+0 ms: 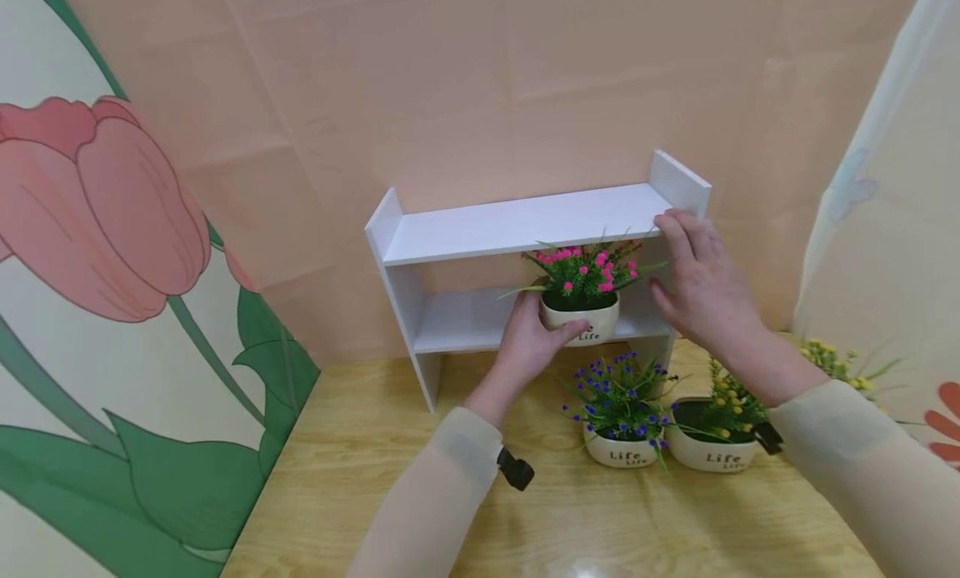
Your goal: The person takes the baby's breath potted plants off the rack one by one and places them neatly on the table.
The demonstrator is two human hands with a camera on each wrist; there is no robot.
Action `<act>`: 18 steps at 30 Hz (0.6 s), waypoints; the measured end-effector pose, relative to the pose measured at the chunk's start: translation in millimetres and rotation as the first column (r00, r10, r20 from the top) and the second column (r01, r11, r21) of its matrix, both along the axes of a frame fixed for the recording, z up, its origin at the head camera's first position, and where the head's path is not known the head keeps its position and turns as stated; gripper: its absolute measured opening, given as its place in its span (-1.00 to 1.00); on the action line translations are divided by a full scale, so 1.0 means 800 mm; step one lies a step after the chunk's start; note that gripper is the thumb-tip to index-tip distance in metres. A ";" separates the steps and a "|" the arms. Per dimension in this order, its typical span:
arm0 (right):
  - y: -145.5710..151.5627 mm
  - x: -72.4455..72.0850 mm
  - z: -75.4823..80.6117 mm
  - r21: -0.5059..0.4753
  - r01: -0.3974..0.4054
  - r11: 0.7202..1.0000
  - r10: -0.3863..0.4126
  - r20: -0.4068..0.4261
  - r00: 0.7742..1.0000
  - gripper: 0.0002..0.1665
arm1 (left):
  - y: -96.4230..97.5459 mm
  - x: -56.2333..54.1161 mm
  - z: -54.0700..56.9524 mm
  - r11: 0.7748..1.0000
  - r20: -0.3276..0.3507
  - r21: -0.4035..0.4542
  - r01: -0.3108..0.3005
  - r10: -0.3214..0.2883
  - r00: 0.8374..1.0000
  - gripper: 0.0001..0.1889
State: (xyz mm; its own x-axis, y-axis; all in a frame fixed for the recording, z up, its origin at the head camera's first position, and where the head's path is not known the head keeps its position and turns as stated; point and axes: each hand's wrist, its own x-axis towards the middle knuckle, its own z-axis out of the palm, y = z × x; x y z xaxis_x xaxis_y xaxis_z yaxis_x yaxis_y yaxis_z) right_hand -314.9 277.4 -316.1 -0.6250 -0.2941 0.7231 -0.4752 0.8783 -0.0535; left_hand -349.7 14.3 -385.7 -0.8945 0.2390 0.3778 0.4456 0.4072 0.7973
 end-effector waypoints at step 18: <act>0.001 0.000 -0.002 -0.018 -0.015 1.000 0.014 -0.021 1.000 0.18 | -0.024 0.034 -0.006 0.998 0.058 0.056 0.015 -0.018 0.998 -0.03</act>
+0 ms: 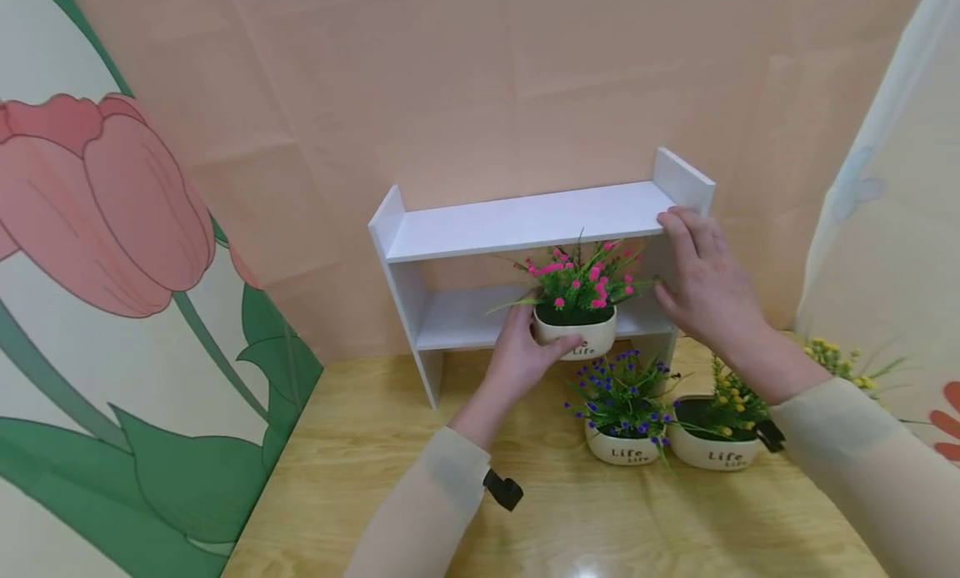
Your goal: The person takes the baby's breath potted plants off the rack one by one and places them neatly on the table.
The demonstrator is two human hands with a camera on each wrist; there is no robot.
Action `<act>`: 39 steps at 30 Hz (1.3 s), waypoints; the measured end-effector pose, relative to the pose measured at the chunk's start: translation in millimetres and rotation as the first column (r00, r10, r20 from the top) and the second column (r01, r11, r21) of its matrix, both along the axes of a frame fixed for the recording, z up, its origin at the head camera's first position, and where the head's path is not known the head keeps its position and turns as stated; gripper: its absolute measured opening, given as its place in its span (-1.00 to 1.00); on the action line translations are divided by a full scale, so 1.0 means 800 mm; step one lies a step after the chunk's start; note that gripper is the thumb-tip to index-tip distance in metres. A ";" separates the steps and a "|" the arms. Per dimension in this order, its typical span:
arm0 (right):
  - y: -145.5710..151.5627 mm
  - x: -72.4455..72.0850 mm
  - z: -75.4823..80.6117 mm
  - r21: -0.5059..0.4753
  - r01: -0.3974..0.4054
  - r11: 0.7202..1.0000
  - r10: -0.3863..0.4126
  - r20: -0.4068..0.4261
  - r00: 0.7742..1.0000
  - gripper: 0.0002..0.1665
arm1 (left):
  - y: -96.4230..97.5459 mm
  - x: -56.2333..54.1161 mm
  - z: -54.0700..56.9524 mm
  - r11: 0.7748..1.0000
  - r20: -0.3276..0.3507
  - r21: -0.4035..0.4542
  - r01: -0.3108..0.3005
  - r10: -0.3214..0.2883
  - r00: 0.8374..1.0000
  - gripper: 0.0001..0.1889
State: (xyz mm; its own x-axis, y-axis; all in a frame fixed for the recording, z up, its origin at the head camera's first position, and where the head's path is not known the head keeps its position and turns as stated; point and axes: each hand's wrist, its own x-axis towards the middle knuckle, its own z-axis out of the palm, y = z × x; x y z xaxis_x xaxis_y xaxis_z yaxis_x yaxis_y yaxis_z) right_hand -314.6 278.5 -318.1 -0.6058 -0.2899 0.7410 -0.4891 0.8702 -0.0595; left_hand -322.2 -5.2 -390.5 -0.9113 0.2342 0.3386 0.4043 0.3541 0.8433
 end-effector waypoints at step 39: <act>0.003 -0.022 0.000 -0.004 -0.012 1.000 0.012 -0.014 1.000 0.12 | -0.102 0.073 -0.003 0.991 -0.097 0.132 -0.001 0.014 0.995 -0.12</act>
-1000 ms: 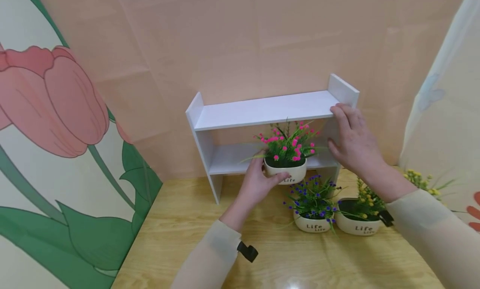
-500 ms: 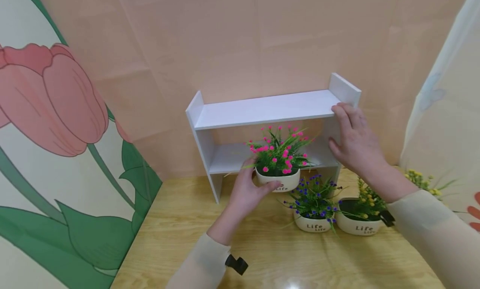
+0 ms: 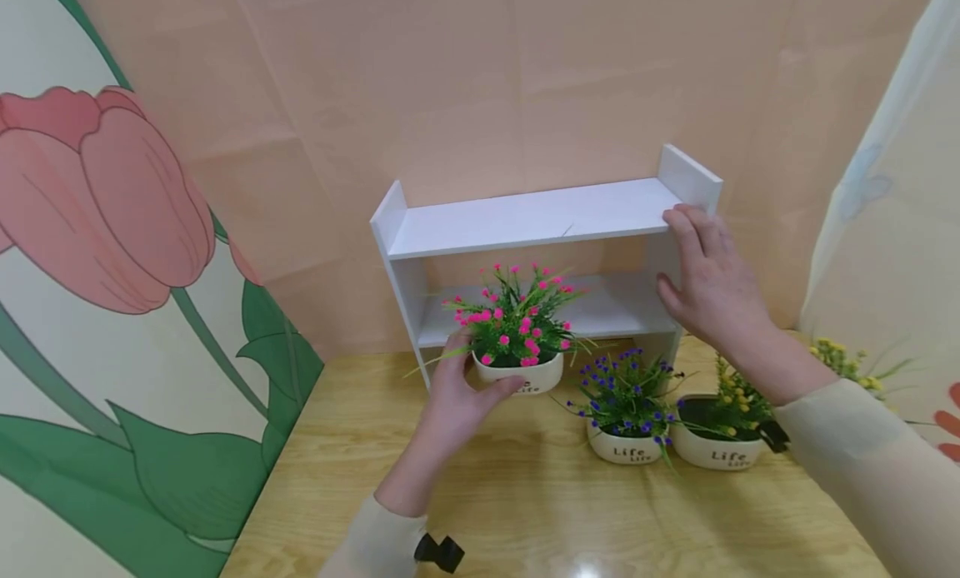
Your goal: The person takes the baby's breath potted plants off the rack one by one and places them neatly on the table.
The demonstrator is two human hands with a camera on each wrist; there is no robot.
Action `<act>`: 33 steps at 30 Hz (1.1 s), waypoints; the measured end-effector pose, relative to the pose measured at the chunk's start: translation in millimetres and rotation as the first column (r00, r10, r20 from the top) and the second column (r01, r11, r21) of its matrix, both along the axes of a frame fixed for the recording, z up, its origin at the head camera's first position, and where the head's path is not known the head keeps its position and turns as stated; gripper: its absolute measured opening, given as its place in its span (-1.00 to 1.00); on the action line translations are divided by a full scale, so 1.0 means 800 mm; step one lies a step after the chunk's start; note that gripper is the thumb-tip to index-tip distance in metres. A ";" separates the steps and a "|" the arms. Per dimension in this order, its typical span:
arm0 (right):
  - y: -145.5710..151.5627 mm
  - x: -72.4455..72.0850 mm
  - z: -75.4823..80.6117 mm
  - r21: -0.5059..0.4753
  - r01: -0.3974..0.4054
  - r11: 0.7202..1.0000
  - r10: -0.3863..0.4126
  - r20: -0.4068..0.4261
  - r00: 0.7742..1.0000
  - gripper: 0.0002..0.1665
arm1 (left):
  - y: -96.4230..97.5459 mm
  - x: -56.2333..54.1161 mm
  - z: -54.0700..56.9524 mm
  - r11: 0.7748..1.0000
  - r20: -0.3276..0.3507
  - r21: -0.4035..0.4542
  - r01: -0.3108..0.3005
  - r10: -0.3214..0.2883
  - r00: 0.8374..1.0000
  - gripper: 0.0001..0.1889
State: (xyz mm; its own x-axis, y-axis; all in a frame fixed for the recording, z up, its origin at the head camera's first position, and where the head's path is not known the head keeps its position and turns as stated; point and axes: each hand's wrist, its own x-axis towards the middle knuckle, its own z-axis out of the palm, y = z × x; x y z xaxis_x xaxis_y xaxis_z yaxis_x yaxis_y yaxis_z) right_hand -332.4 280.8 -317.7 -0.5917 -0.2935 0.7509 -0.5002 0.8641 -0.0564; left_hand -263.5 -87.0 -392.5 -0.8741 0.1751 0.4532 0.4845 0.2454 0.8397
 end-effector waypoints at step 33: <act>-0.004 -0.005 -0.002 -0.007 0.015 1.000 -0.015 0.006 1.000 0.12 | -0.055 0.017 -0.085 0.986 0.168 -0.147 -0.077 0.101 0.981 0.04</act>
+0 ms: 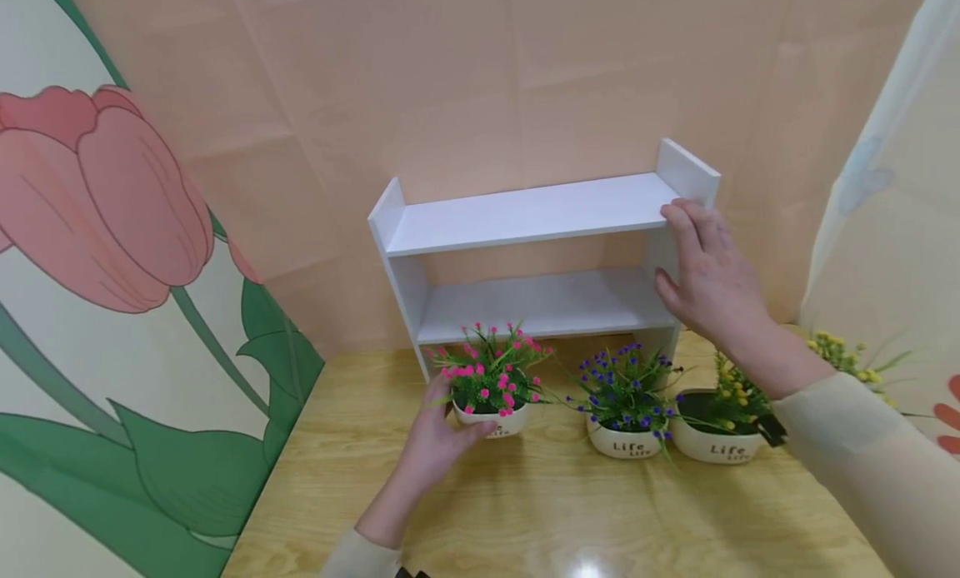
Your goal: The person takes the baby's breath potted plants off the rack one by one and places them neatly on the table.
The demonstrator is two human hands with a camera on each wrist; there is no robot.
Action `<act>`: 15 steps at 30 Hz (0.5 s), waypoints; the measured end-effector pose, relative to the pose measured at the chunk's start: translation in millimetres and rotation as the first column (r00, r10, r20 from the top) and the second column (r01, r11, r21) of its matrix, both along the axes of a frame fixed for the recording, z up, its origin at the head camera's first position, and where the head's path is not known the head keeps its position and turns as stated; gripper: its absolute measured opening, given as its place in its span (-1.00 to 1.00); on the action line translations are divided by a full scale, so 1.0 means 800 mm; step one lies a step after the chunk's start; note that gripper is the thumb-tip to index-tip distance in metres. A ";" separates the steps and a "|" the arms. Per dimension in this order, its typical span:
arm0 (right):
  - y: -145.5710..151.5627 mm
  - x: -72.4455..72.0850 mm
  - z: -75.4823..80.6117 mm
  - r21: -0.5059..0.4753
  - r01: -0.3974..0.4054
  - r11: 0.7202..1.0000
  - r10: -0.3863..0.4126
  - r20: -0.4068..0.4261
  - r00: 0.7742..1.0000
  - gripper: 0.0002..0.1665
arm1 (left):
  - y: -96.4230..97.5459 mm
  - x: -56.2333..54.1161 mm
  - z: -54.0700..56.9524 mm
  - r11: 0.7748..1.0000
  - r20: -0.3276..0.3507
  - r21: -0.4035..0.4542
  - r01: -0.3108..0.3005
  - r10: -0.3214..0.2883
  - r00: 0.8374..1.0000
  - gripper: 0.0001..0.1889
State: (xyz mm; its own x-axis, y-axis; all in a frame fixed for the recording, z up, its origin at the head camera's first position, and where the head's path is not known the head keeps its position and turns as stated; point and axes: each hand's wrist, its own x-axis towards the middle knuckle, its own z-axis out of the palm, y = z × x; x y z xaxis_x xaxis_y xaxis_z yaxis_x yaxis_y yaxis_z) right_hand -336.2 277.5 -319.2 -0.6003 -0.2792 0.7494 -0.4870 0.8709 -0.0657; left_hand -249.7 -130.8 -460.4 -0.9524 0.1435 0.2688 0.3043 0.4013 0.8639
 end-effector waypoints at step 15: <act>-0.002 0.002 0.003 -0.015 -0.004 1.000 0.004 0.009 1.000 0.10 | -0.001 -0.006 -0.031 0.999 0.048 -0.039 0.024 -0.023 0.999 0.01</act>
State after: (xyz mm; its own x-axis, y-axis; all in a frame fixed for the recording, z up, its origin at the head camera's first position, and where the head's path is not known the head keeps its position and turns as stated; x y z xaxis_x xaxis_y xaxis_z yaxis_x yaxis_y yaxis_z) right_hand -334.5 276.0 -317.1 -0.6060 -0.2706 0.7480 -0.4897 0.8679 -0.0828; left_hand -254.9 -131.5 -485.4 -0.9602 0.1757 0.2171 0.2732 0.4291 0.8609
